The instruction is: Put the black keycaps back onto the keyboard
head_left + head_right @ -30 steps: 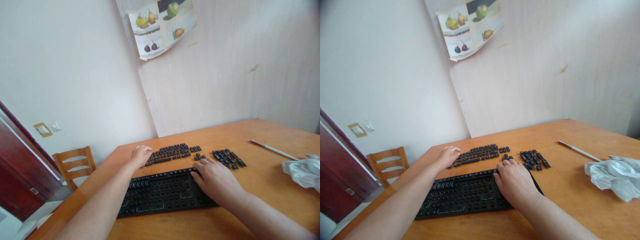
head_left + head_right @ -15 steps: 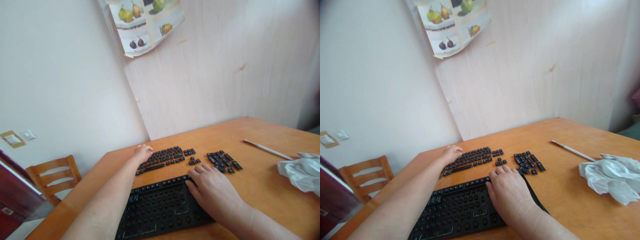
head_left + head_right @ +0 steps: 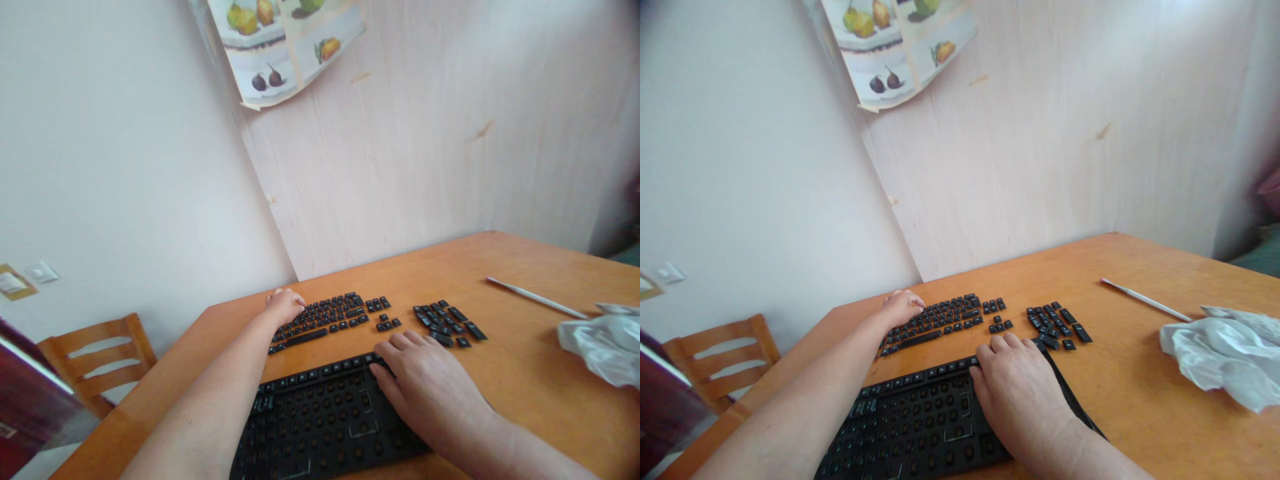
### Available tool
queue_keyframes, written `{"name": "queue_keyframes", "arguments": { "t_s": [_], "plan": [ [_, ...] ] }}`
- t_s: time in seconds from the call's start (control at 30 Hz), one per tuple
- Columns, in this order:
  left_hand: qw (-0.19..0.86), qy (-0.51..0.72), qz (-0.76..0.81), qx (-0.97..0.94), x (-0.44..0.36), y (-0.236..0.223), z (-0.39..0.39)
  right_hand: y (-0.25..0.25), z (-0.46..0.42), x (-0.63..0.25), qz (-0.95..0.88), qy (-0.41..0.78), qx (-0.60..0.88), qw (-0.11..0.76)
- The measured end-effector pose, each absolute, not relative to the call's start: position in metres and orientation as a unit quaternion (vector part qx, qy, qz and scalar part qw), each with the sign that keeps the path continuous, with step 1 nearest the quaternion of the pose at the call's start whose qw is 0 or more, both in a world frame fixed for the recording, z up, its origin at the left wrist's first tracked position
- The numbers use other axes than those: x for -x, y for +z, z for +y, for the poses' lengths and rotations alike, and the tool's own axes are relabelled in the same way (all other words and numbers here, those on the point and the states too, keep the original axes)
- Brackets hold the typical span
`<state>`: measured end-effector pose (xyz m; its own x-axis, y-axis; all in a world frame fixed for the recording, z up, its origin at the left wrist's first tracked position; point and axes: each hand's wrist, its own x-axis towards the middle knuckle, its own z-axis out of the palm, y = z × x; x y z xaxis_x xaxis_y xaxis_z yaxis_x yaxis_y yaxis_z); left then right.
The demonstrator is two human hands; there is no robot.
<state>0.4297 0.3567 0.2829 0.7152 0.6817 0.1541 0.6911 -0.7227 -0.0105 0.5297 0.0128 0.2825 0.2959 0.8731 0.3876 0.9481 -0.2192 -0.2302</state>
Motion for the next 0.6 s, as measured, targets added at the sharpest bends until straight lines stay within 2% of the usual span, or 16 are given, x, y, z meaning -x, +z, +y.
{"name": "queue_keyframes", "arguments": {
  "t_s": [0.6],
  "plan": [
    [0.021,-0.059,-0.4,0.914,-0.4338,0.2828,0.358,0.2833,0.0124,-0.5314,-0.58,-0.085,0.78,0.218]
  ]
}}
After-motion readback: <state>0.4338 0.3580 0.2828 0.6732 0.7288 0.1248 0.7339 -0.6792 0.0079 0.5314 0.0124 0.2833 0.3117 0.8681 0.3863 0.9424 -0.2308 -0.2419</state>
